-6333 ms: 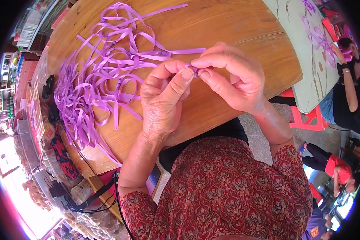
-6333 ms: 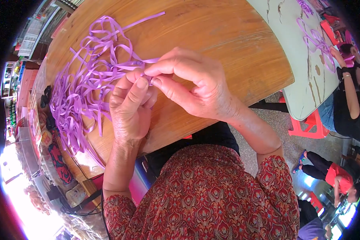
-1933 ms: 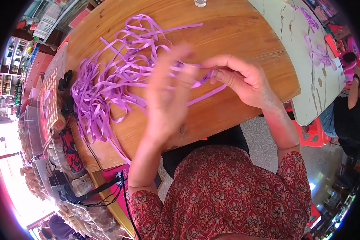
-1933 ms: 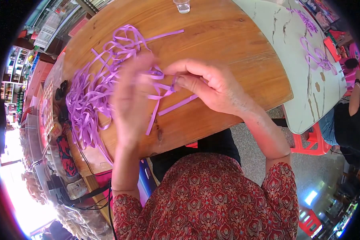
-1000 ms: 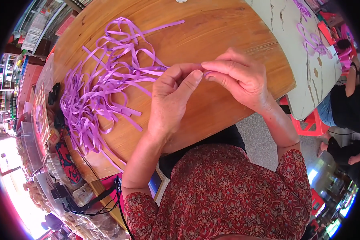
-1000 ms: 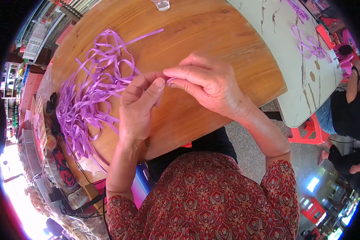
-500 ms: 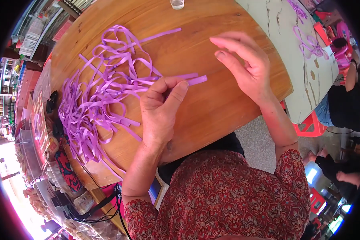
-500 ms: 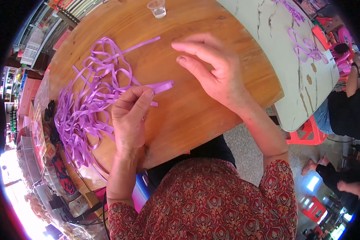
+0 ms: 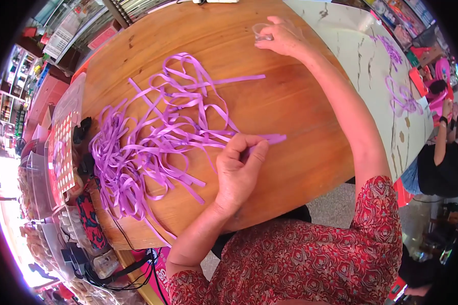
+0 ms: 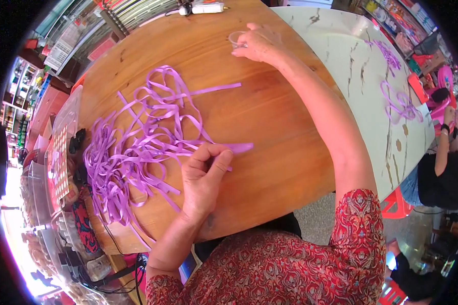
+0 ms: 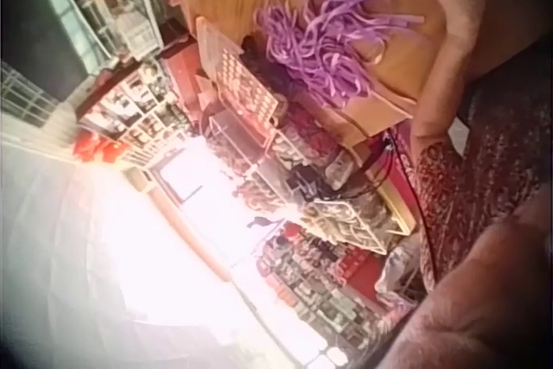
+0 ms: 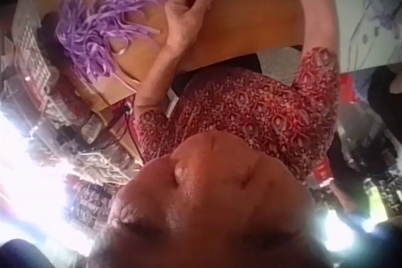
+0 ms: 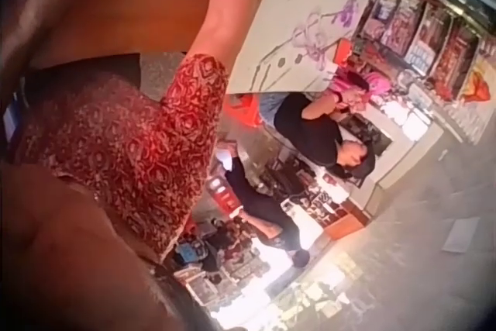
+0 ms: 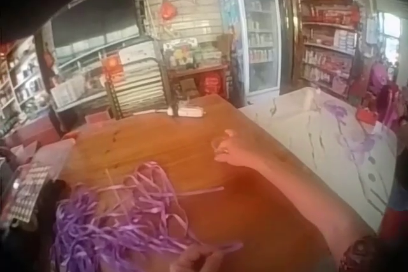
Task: The person ties knots in purple ribbons by hand, handling them one at a time. After each knot is formed, the ribbon is placed back onto the wooden table with the others.
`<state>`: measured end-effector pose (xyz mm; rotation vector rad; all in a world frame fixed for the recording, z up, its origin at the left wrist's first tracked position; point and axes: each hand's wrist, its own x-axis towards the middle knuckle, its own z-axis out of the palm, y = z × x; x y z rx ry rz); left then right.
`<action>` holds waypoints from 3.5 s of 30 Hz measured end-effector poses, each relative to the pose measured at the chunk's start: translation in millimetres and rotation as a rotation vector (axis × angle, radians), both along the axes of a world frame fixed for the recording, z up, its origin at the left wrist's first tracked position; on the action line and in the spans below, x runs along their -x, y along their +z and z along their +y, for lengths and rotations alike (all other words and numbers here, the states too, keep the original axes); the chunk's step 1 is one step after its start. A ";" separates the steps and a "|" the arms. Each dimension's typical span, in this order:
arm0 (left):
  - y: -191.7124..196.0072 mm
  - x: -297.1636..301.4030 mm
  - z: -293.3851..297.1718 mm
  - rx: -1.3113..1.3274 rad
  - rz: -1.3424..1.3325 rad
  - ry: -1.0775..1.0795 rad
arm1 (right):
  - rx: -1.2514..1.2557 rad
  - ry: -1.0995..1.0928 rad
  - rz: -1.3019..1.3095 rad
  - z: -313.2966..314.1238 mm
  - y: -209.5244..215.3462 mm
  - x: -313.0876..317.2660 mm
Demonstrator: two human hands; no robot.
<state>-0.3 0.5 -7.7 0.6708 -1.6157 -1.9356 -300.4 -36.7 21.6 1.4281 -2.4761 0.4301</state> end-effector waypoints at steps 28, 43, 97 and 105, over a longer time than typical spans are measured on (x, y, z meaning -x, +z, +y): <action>5.1 1.2 0.0 -0.122 0.055 -0.050 | -0.324 -0.039 -0.250 -51.8 22.5 36.1; 7.1 -3.4 -5.2 -0.235 0.030 -0.032 | -0.425 0.282 -0.225 -54.5 19.0 36.6; 10.8 0.1 -16.0 0.172 0.002 -0.088 | 0.143 0.543 -0.487 163.1 25.6 -144.5; 12.3 3.1 -7.3 -0.079 0.173 -0.110 | 0.419 0.481 -1.812 164.5 9.0 -156.0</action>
